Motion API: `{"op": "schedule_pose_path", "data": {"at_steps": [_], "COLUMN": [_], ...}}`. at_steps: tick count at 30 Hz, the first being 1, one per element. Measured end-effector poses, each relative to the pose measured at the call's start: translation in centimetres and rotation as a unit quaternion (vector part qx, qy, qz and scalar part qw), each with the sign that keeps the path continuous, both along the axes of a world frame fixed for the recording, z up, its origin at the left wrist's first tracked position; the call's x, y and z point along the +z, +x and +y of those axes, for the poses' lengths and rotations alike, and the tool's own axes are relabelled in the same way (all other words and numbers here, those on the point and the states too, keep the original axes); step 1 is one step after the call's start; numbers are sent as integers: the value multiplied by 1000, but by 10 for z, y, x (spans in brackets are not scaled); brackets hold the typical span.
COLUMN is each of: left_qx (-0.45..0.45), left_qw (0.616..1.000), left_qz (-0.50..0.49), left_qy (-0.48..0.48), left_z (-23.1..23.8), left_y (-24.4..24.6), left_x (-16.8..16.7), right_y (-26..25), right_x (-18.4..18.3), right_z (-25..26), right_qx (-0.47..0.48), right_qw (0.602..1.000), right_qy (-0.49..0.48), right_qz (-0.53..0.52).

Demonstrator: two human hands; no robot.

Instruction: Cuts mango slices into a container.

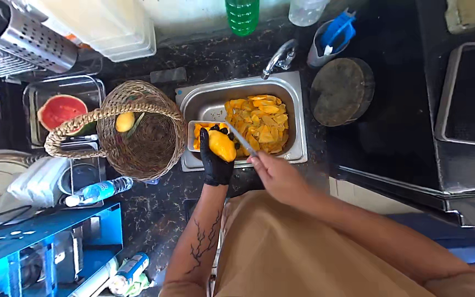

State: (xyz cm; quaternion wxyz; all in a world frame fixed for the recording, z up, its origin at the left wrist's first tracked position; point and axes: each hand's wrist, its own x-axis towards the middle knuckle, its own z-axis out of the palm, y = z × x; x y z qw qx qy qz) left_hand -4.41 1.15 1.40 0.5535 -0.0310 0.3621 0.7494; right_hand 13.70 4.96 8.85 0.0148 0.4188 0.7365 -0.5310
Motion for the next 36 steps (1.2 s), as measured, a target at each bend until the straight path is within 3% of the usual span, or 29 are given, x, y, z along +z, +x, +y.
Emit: {"op": "schedule_pose_path", "data": {"at_steps": [7,11,15,19,22,25,29,33,36], "left_qx": [24,3,-54,-112,-96,-120,-96,-105,-86], "left_qw": [999,1000,994,987,983,985,987,984,989], "left_qz": [13,13,-91,-96,-128,-79,-116,-108,-119], "left_qy": [42,-25,25,68,90,100,63,97,19], "left_z": [5,-4,-18,-23,-29,-35,-40,-38,-45], "left_y": [-8,-27,-64,-60,-68,-63,-71,-70,-77], "left_x": [4,1,-11,-9,-18,-10,-9,-8,-16], "right_y": [-51,-58,-52,-63,-64,-66,-71,-77,-80], "right_x": [-14,-15,-3,-26,-17,-35,-22,-46,-50], "right_z": [-16,-14,-14,-22,-18,-19,-11,-7,-1], "right_qx": [83,78,92,160,141,146,126,135,87], "right_qw": [989,993,993,981,984,984,989,989,996], "right_qy": [54,22,41,48,55,63,46,43,-1], "right_qz": [-106,-89,-55,-103,-92,-78,-65,-45,9]}}
